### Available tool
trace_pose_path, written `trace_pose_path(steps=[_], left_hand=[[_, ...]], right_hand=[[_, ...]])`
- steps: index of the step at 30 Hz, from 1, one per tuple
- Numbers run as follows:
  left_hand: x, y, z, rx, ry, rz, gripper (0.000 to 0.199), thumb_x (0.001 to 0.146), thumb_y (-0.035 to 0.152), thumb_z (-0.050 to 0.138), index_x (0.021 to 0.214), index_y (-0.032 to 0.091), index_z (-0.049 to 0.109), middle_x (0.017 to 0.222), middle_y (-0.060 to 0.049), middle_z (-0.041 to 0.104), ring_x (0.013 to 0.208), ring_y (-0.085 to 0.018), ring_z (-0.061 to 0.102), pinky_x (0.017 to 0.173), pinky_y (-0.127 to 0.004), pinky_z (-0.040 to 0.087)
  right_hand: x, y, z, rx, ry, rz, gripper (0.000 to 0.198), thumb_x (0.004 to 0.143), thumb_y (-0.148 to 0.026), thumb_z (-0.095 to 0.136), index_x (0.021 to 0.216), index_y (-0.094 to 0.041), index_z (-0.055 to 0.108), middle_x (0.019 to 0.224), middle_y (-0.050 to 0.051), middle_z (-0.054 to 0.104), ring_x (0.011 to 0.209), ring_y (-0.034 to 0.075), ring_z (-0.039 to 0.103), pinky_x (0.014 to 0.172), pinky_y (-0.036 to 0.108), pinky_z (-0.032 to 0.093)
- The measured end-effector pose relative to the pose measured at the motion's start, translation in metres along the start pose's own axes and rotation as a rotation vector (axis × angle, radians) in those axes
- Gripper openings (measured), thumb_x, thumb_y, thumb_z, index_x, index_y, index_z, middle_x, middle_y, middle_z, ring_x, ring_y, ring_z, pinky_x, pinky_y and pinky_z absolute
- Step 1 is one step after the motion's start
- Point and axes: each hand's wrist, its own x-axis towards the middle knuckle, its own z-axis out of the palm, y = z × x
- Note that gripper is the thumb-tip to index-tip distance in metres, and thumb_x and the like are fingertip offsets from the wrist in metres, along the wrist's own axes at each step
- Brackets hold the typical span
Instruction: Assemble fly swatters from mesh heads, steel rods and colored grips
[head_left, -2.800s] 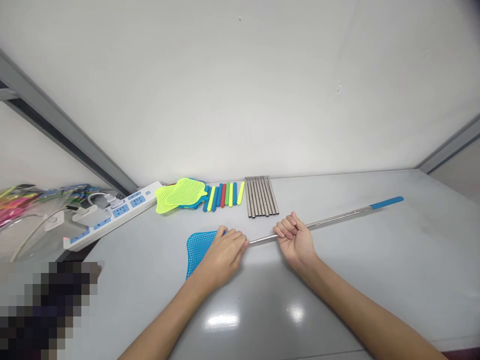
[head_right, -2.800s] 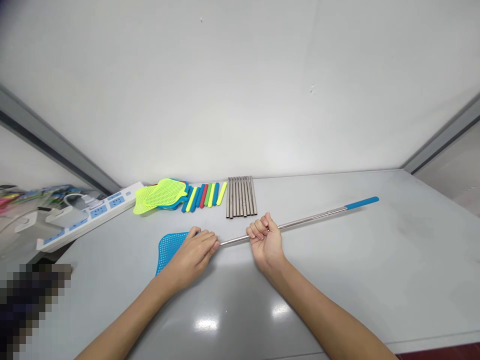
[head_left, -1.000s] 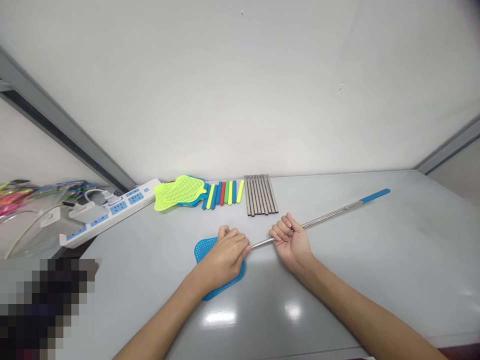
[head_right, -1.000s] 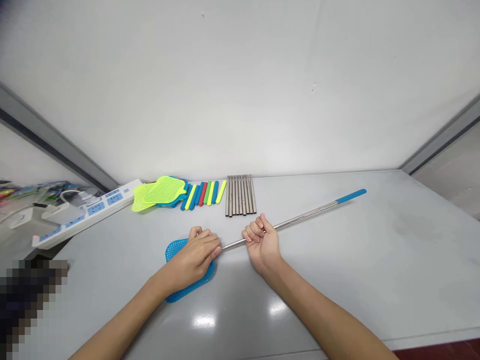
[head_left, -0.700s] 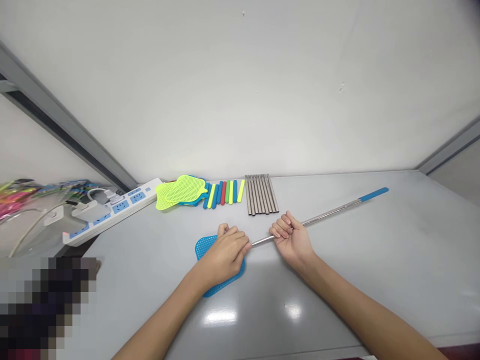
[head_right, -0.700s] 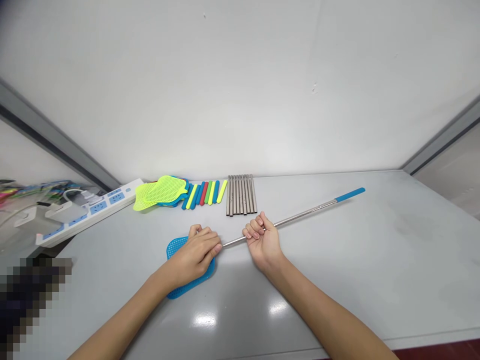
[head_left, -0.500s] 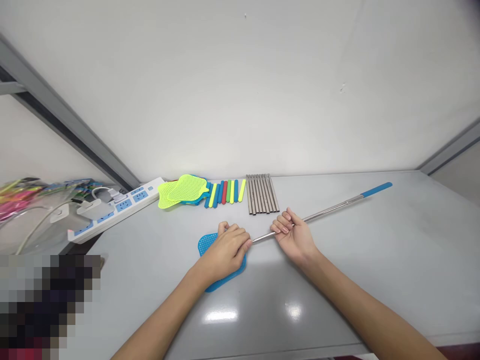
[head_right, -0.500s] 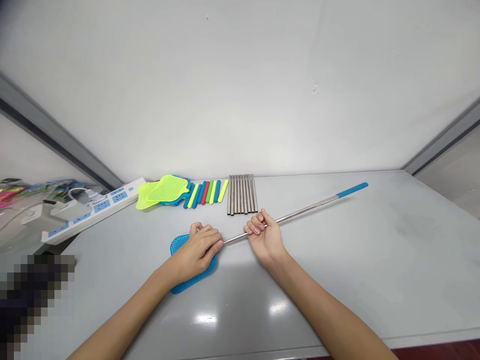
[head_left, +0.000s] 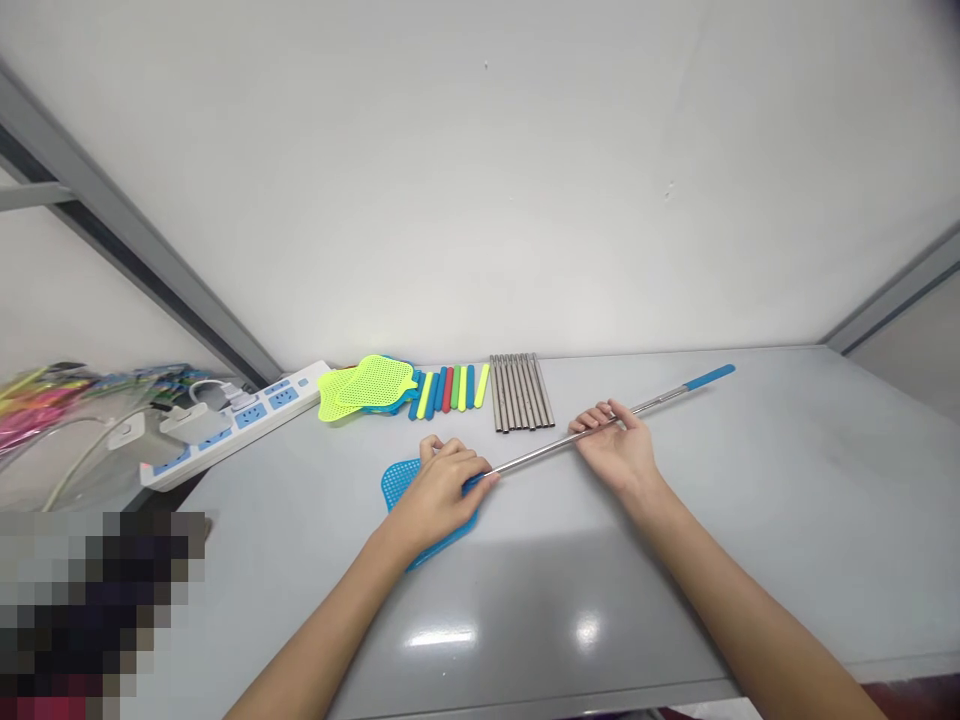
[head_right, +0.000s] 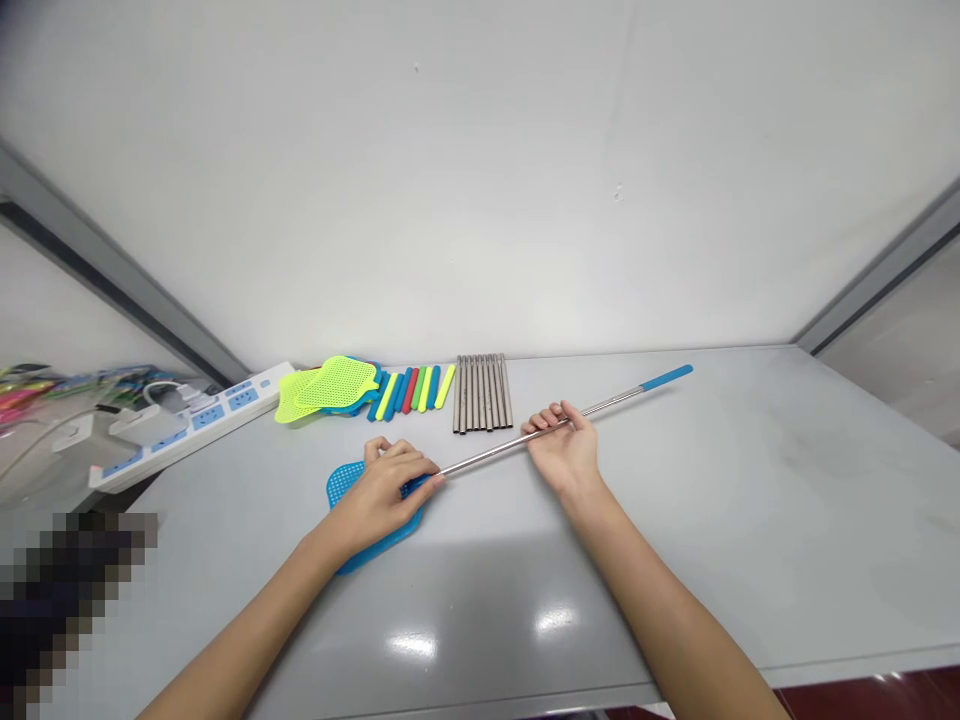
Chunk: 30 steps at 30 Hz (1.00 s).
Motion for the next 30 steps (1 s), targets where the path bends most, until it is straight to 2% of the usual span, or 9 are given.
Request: trace_pose_path(steps=[6, 11, 23, 30], left_hand=[[0.002, -0.005, -0.001, -0.013, -0.033, 0.038, 0.027, 0.084, 0.033, 0.034, 0.075, 0.02, 0.055, 0.068, 0.001, 0.057, 0.072, -0.015, 0.046, 0.076, -0.035, 0.026], [0.003, -0.006, -0.001, 0.004, -0.023, 0.061, 0.026, 0.085, 0.031, 0.034, 0.075, 0.019, 0.054, 0.068, 0.001, 0.056, 0.072, -0.014, 0.046, 0.079, -0.033, 0.027], [-0.002, -0.002, -0.001, 0.015, -0.123, 0.069, 0.033, 0.087, 0.03, 0.025, 0.062, 0.018, 0.042, 0.06, 0.001, 0.05, 0.062, -0.014, 0.043, 0.066, -0.03, 0.031], [-0.004, 0.004, 0.0, 0.022, -0.134, 0.061, 0.032, 0.087, 0.03, 0.026, 0.06, 0.018, 0.038, 0.058, 0.001, 0.047, 0.056, -0.013, 0.04, 0.065, -0.029, 0.03]], right_hand=[[0.006, -0.013, -0.002, 0.012, 0.071, -0.055, 0.016, 0.072, -0.016, 0.04, 0.06, -0.018, 0.03, 0.049, -0.006, 0.029, 0.042, 0.008, 0.033, 0.045, 0.024, 0.032], [0.009, -0.015, -0.004, -0.023, 0.123, -0.083, 0.016, 0.072, -0.015, 0.039, 0.059, -0.018, 0.03, 0.048, -0.007, 0.028, 0.041, 0.007, 0.032, 0.044, 0.023, 0.032], [-0.001, 0.009, -0.007, -0.065, 0.128, -0.221, 0.034, 0.077, -0.019, 0.035, 0.051, -0.018, 0.013, 0.038, -0.008, 0.014, 0.033, 0.007, 0.015, 0.037, 0.022, 0.024], [-0.005, 0.011, -0.005, -0.035, 0.143, -0.253, 0.035, 0.077, -0.019, 0.036, 0.051, -0.018, 0.012, 0.039, -0.008, 0.012, 0.033, 0.007, 0.014, 0.034, 0.021, 0.022]])
